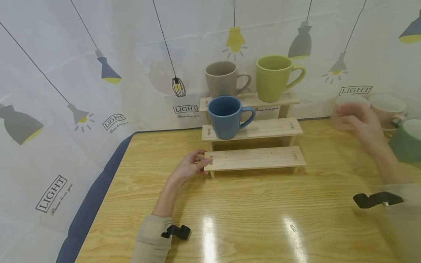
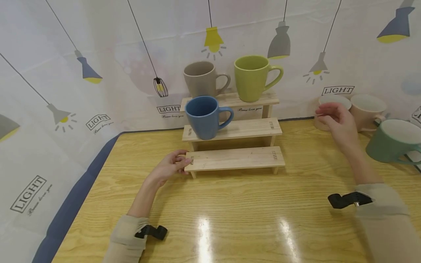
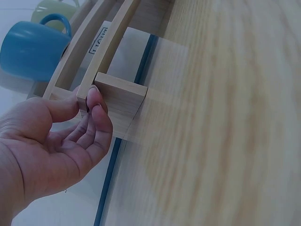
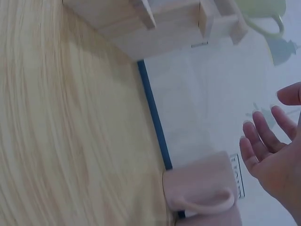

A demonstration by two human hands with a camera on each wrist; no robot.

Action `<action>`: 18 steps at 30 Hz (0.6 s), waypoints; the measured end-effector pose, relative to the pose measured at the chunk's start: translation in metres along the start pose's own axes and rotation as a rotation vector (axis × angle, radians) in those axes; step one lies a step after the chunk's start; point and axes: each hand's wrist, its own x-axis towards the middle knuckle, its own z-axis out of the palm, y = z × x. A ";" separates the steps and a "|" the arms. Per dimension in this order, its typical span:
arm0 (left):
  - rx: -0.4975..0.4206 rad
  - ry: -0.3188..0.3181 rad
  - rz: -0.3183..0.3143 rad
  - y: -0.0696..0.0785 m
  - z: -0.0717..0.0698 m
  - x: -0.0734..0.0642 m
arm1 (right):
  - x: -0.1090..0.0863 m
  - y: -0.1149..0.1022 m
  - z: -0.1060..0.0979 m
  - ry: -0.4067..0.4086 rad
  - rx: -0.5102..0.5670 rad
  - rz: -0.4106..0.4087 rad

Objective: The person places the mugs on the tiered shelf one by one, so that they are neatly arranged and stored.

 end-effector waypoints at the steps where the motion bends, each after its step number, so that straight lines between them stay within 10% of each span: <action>1: 0.000 -0.001 0.001 0.000 0.000 0.000 | -0.001 0.000 -0.005 0.015 -0.049 0.009; 18: 0.006 0.001 0.005 -0.001 -0.001 0.001 | -0.007 0.017 -0.052 0.235 -0.425 0.205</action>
